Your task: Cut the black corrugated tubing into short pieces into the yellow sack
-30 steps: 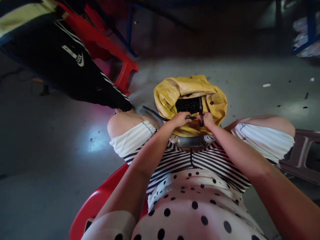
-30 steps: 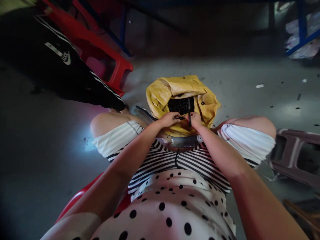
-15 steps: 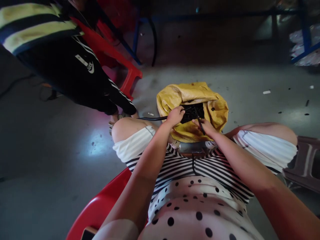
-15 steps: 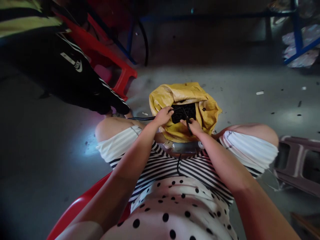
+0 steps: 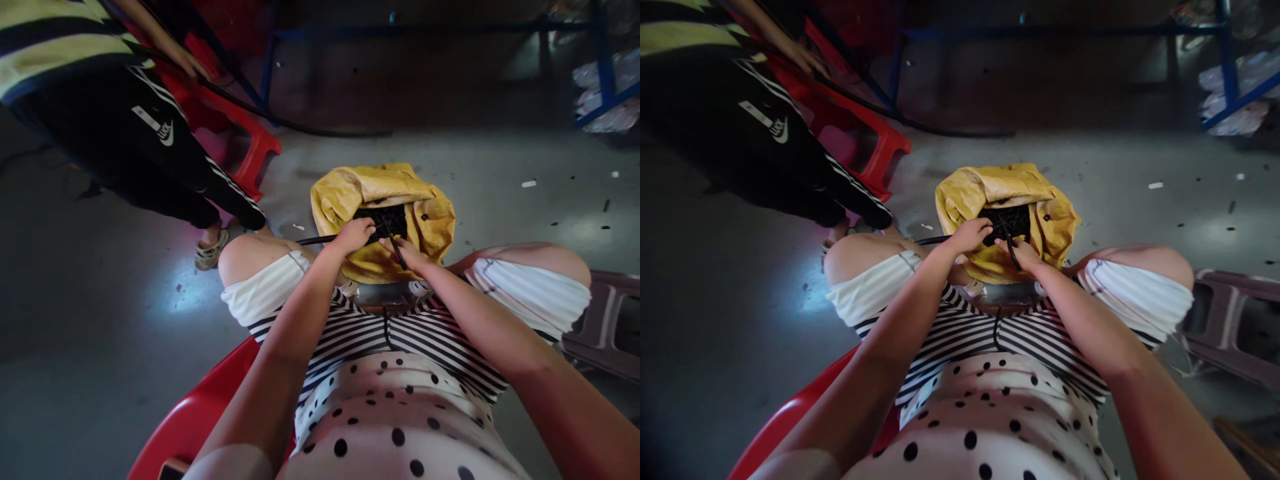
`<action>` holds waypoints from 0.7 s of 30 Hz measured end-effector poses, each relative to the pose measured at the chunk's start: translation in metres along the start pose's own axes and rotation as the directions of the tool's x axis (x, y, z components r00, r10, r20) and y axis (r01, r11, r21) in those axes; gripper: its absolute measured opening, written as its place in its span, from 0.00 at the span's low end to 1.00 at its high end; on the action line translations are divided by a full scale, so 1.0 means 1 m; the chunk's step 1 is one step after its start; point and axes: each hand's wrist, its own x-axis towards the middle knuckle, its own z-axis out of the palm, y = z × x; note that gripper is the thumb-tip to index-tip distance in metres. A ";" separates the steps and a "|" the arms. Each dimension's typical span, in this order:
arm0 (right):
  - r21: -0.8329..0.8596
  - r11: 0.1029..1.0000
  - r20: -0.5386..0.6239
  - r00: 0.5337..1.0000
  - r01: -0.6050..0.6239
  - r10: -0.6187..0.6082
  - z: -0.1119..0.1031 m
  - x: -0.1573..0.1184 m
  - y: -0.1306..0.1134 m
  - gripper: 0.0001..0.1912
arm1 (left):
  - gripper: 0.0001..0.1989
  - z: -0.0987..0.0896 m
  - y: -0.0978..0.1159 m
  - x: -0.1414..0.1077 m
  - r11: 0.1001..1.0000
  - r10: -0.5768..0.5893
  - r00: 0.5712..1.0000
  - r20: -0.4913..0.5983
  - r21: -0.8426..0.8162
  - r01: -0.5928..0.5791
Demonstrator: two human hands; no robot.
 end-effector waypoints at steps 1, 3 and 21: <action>0.018 1.000 0.022 1.000 -0.016 0.016 0.000 0.000 0.001 0.39 | 0.15 0.002 -0.001 0.001 1.000 0.002 1.000 0.019 0.003 -0.002; 0.042 0.998 0.073 0.996 -0.049 0.046 -0.001 0.000 0.003 0.40 | 0.15 0.007 -0.003 0.002 1.000 -0.005 0.998 0.056 0.005 0.005; -0.114 0.992 0.005 0.998 -0.054 0.055 0.009 0.001 0.009 0.38 | 0.16 0.024 -0.007 0.003 0.996 -0.081 0.986 0.147 0.059 0.073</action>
